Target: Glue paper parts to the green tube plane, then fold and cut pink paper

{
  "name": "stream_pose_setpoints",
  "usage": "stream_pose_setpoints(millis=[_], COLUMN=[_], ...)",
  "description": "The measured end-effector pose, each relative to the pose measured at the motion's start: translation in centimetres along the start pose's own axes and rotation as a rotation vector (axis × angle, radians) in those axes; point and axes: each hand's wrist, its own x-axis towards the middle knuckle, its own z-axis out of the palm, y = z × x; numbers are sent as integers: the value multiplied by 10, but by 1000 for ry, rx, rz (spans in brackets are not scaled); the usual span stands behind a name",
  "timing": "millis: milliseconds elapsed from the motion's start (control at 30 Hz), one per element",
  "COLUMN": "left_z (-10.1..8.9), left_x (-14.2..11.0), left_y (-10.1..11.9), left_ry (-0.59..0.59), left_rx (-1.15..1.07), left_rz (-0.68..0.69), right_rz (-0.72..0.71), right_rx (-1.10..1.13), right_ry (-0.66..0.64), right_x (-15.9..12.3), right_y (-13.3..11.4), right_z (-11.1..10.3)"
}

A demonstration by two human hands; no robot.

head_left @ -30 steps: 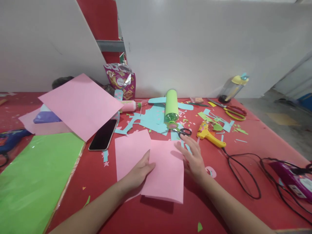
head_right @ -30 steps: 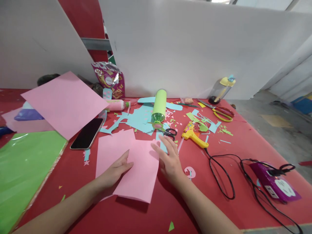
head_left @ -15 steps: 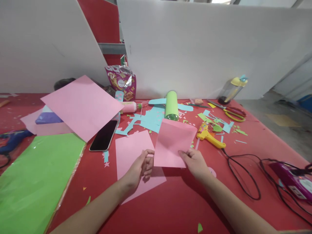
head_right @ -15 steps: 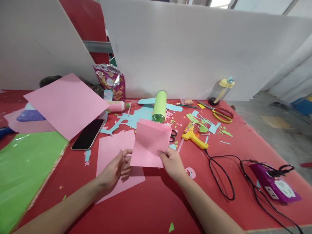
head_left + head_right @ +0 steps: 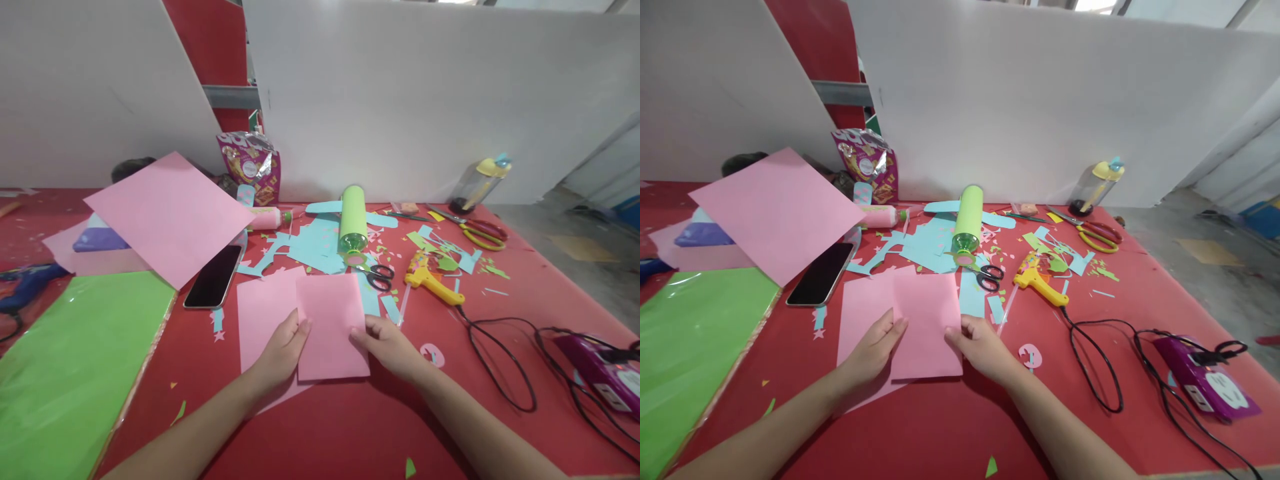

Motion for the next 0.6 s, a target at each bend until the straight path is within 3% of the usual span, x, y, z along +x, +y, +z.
stream_pose_setpoints(millis=[100,367,467,600], left_z=[2,1,0,0], left_x=[-2,-4,-5,-5], left_y=[1,-3,-2,1], left_ry=[-35,-42,-34,-138], left_rx=[10,217,275,204], left_rz=[-11,10,15,32], right_rz=[-48,24,11,29], right_rx=[51,-72,-6,118], right_ry=[135,356,349,298], right_x=[1,0,0,1], right_y=[0,-7,-6,-7], right_z=[-1,-2,-2,-3])
